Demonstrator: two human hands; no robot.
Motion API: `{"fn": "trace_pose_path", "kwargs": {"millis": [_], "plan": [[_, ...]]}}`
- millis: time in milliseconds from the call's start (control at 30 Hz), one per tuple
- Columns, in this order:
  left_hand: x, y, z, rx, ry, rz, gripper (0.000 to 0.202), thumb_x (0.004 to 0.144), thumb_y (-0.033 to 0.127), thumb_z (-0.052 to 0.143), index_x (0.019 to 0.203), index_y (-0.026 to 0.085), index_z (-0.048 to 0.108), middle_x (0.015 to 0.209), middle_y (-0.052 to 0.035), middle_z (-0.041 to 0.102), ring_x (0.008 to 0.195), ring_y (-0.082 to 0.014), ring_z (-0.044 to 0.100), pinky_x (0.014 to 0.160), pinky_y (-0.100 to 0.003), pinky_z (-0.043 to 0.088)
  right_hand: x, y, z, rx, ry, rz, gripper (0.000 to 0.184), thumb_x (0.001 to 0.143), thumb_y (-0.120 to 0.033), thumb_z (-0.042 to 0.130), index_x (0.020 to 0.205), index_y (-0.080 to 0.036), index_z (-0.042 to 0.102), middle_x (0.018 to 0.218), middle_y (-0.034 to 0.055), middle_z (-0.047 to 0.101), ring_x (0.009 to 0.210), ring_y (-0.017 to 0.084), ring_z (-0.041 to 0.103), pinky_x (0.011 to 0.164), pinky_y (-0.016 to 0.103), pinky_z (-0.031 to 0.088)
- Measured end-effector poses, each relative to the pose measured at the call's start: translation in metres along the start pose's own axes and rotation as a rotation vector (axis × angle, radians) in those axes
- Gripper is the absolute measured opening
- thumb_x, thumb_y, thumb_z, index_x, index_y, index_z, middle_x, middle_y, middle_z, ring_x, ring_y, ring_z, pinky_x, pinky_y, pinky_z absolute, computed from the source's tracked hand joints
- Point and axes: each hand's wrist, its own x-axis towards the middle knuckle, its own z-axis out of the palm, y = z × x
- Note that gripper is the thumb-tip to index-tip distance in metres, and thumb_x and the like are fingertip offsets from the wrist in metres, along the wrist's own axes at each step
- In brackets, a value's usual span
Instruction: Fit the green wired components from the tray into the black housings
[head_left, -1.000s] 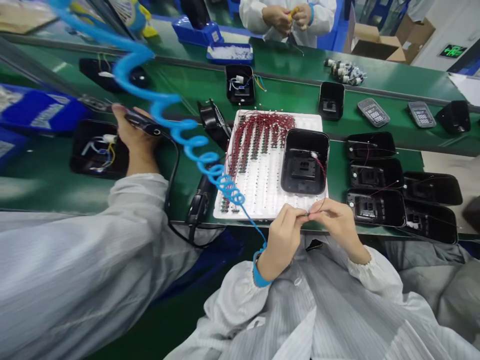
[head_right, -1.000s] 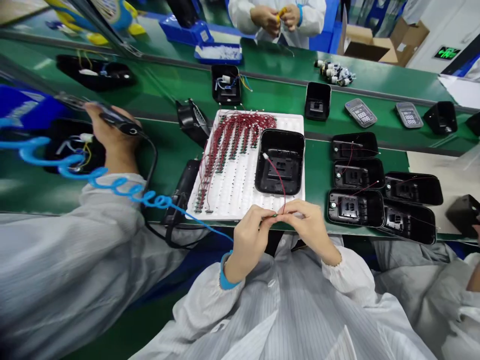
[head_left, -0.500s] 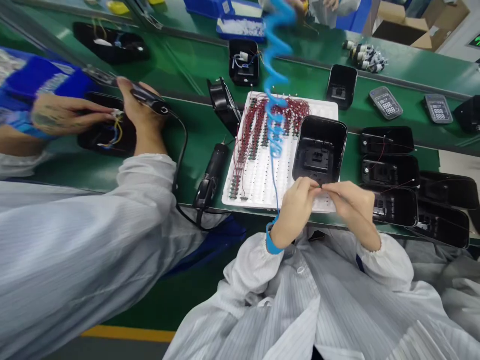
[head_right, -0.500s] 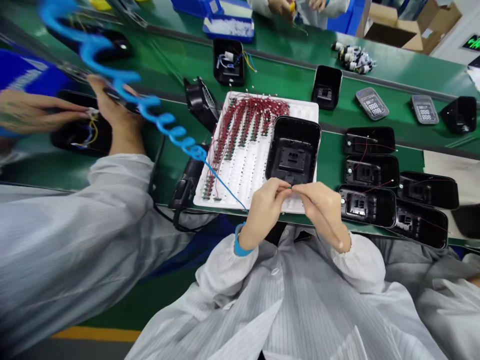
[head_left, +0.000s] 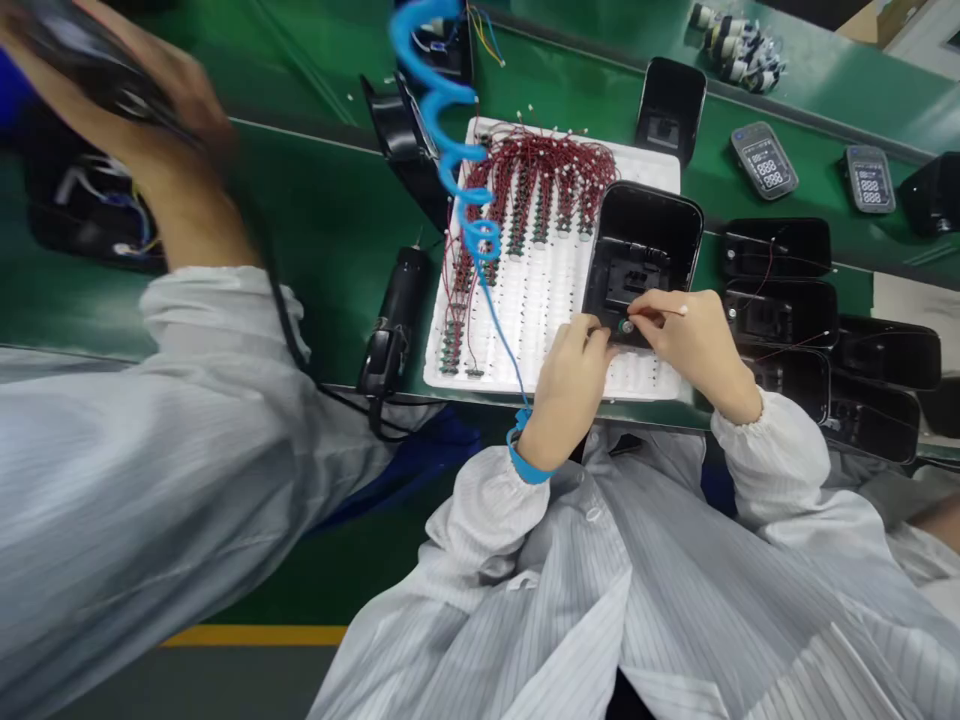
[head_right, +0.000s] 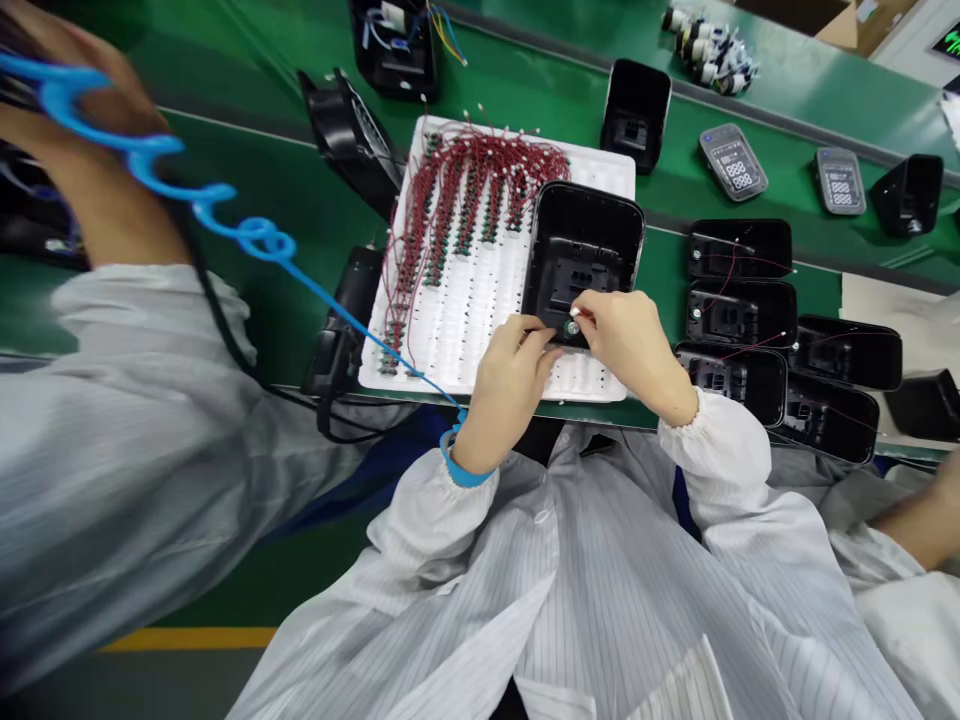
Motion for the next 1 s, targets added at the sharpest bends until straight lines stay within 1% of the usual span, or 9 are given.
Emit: {"fn": "trace_pose_path", "kwargs": {"millis": [233,333,433,533,633,700,800,900,1000], "plan": [[0.002,0.002,-0.003,0.037,-0.032,0.003,0.017,0.102,0.018,0.05,0.104,0.013,0.066,0.112,-0.0125,0.065,0.095,-0.0228,0.061,0.084,-0.037,0.053,0.0,-0.002,-0.008,-0.122,-0.116,-0.107,0.021,0.093,-0.014,0.058,0.095,-0.019,0.078,0.09,0.0065,0.078,0.08,0.022,0.069,0.073,0.033,0.046],[0.002,0.003,-0.002,0.03,-0.044,-0.015,0.018,0.103,0.018,0.048,0.104,0.013,0.065,0.112,-0.0126,0.065,0.095,-0.0232,0.06,0.084,-0.037,0.053,-0.002,-0.002,-0.008,-0.159,-0.128,-0.133,0.024,0.093,-0.01,0.056,0.097,-0.019,0.078,0.091,0.007,0.079,0.085,0.023,0.069,0.075,0.034,0.046],[0.001,0.003,0.0,0.044,-0.04,0.0,0.02,0.103,0.016,0.045,0.106,0.012,0.065,0.112,-0.0126,0.065,0.095,-0.0233,0.06,0.085,-0.037,0.052,-0.002,0.0,-0.007,-0.16,-0.121,-0.146,0.021,0.093,-0.012,0.06,0.097,-0.021,0.078,0.09,0.006,0.078,0.085,0.023,0.07,0.075,0.034,0.047],[0.001,0.003,0.0,0.06,-0.034,0.014,0.021,0.103,0.017,0.046,0.112,0.011,0.064,0.113,-0.0142,0.064,0.097,-0.0244,0.06,0.086,-0.039,0.052,0.001,0.003,-0.005,-0.114,-0.12,-0.12,0.011,0.091,-0.017,0.067,0.094,-0.021,0.077,0.09,0.0053,0.079,0.083,0.023,0.071,0.075,0.034,0.049],[0.001,0.003,-0.003,0.054,-0.06,0.023,0.021,0.103,0.02,0.05,0.116,0.01,0.062,0.115,-0.0155,0.062,0.099,-0.0255,0.06,0.086,-0.039,0.052,0.004,0.003,-0.002,-0.097,-0.096,-0.043,0.004,0.089,-0.017,0.07,0.092,-0.018,0.073,0.085,0.0052,0.078,0.078,0.022,0.072,0.072,0.033,0.049],[0.002,0.004,-0.004,0.053,-0.083,0.026,0.024,0.102,0.023,0.052,0.12,0.011,0.061,0.115,-0.0147,0.062,0.099,-0.0256,0.06,0.086,-0.04,0.052,0.006,0.002,0.0,-0.112,-0.068,0.002,0.006,0.088,-0.016,0.07,0.093,-0.018,0.069,0.078,0.0039,0.076,0.073,0.021,0.071,0.07,0.032,0.049],[0.003,0.006,-0.006,0.069,-0.122,0.03,0.034,0.102,0.028,0.054,0.132,0.014,0.058,0.113,-0.0132,0.061,0.097,-0.0257,0.058,0.085,-0.04,0.052,0.005,0.001,0.005,-0.167,-0.043,0.044,0.008,0.091,-0.023,0.069,0.093,-0.017,0.065,0.073,0.0051,0.072,0.068,0.021,0.068,0.068,0.032,0.049],[0.005,0.007,-0.008,0.108,-0.159,0.045,0.038,0.102,0.03,0.053,0.137,0.016,0.058,0.112,-0.0134,0.062,0.095,-0.026,0.057,0.083,-0.04,0.051,0.0,-0.001,0.007,-0.214,-0.049,0.073,0.014,0.095,-0.029,0.066,0.095,-0.015,0.064,0.076,0.0083,0.072,0.069,0.023,0.067,0.067,0.033,0.048],[0.007,0.008,-0.009,0.146,-0.173,0.032,0.038,0.102,0.03,0.054,0.137,0.016,0.059,0.112,-0.0129,0.062,0.094,-0.0256,0.057,0.082,-0.037,0.05,-0.011,-0.003,0.001,-0.215,-0.02,0.041,0.012,0.098,-0.027,0.061,0.098,-0.016,0.066,0.082,0.0084,0.073,0.073,0.022,0.066,0.068,0.032,0.047]]}}
